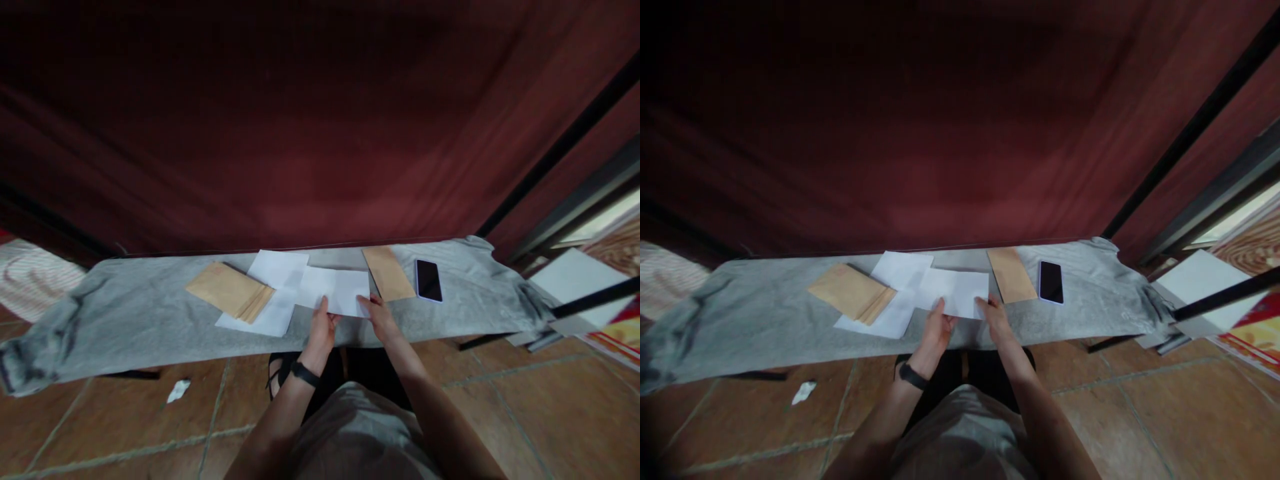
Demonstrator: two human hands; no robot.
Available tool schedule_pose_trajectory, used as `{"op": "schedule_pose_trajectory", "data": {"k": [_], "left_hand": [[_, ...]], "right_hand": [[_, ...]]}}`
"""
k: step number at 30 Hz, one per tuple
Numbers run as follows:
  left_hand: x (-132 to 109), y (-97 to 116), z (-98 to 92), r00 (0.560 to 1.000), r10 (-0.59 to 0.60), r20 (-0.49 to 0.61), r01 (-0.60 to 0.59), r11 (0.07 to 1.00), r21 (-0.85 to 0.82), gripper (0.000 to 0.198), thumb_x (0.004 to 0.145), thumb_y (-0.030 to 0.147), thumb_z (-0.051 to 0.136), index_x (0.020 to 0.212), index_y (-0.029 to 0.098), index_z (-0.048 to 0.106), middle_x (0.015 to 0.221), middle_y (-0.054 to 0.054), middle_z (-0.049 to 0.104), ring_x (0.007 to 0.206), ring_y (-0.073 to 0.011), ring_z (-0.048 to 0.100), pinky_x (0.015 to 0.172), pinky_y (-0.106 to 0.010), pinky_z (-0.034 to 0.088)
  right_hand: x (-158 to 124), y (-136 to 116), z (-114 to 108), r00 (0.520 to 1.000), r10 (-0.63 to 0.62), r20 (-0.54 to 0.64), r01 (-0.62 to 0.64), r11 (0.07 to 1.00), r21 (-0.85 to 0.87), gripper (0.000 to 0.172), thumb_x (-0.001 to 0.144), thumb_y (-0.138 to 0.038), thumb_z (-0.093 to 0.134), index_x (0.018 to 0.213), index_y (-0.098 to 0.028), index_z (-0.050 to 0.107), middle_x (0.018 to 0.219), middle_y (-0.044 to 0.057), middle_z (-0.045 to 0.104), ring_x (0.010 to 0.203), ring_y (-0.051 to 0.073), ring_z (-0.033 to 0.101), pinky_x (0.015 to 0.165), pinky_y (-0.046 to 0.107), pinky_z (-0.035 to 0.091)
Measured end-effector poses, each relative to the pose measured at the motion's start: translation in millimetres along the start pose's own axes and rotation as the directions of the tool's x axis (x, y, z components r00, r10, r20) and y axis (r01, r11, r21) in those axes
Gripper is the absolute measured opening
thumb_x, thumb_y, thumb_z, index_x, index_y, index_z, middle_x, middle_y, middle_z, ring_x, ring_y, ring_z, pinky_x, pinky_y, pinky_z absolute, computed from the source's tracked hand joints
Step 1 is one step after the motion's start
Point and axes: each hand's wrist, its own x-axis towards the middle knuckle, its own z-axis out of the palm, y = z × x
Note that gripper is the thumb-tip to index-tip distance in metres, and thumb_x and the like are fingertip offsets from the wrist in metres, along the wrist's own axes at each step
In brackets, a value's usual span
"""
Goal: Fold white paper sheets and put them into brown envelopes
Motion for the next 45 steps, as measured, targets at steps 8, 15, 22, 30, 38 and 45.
{"op": "schedule_pose_trajectory", "data": {"k": [8,15,22,30,38,45], "left_hand": [[-9,-15,-41.0,0.977,-0.134,0.168,0.002,0.785,0.619,0.026,0.092,0.037,0.056,0.084,0.015,0.067,0.073,-0.008,0.071,0.066,-0.0177,0.070,0.066,-0.030,0.057],[8,-17,-33.8,0.752,0.357,0.555,-0.602,0.029,0.798,0.034,0.098,0.031,0.046,0.123,0.021,0.066,0.141,-0.013,0.060,0.139,-0.0279,0.049,0.119,-0.048,0.035],[49,-31,-28.5,0.756,0.233,0.612,-0.506,-0.386,0.772,0.060,0.098,0.022,0.033,0.157,0.011,0.031,0.165,-0.015,0.029,0.156,-0.0265,0.019,0.126,-0.051,0.021],[73,-33,-25.7,0.753,0.112,0.648,-0.535,-0.468,0.703,0.061,0.097,0.020,0.034,0.157,0.016,0.034,0.166,-0.010,0.029,0.156,-0.0264,0.017,0.127,-0.052,0.017],[82,-4,-55.5,0.801,0.258,0.540,-0.386,-0.468,0.795,0.059,0.101,0.028,0.033,0.158,0.013,0.032,0.166,-0.012,0.028,0.155,-0.0249,0.021,0.126,-0.048,0.019],[75,3,-70.0,0.793,0.320,0.518,-0.356,-0.447,0.821,0.061,0.100,0.028,0.033,0.155,0.004,0.033,0.163,-0.018,0.031,0.154,-0.0277,0.024,0.126,-0.048,0.020]], "right_hand": [[33,17,-9,0.995,-0.097,-0.011,0.089,0.949,-0.301,0.025,0.071,-0.041,0.065,0.082,-0.018,0.067,0.062,-0.002,0.062,0.060,0.016,0.056,0.059,0.027,0.046],[21,20,-13,0.933,-0.360,0.010,0.255,0.640,-0.725,0.047,0.086,-0.027,0.056,0.130,-0.014,0.060,0.118,0.017,0.068,0.105,0.029,0.063,0.091,0.040,0.050],[10,25,22,0.803,-0.420,0.423,0.521,0.149,-0.841,0.052,0.105,-0.032,0.029,0.153,-0.015,0.044,0.158,0.014,0.043,0.147,0.028,0.037,0.118,0.049,0.032],[20,41,22,0.800,-0.393,0.453,0.505,0.036,-0.862,0.050,0.107,-0.033,0.033,0.151,-0.015,0.047,0.160,0.013,0.040,0.148,0.028,0.037,0.122,0.049,0.024],[24,47,7,0.763,-0.434,0.478,0.539,0.021,-0.842,0.051,0.105,-0.032,0.039,0.153,-0.016,0.044,0.159,0.015,0.039,0.148,0.030,0.037,0.120,0.053,0.029],[29,48,2,0.802,-0.448,0.395,0.471,0.068,-0.879,0.054,0.105,-0.030,0.033,0.152,-0.007,0.043,0.157,0.020,0.041,0.146,0.031,0.040,0.119,0.053,0.029]]}}
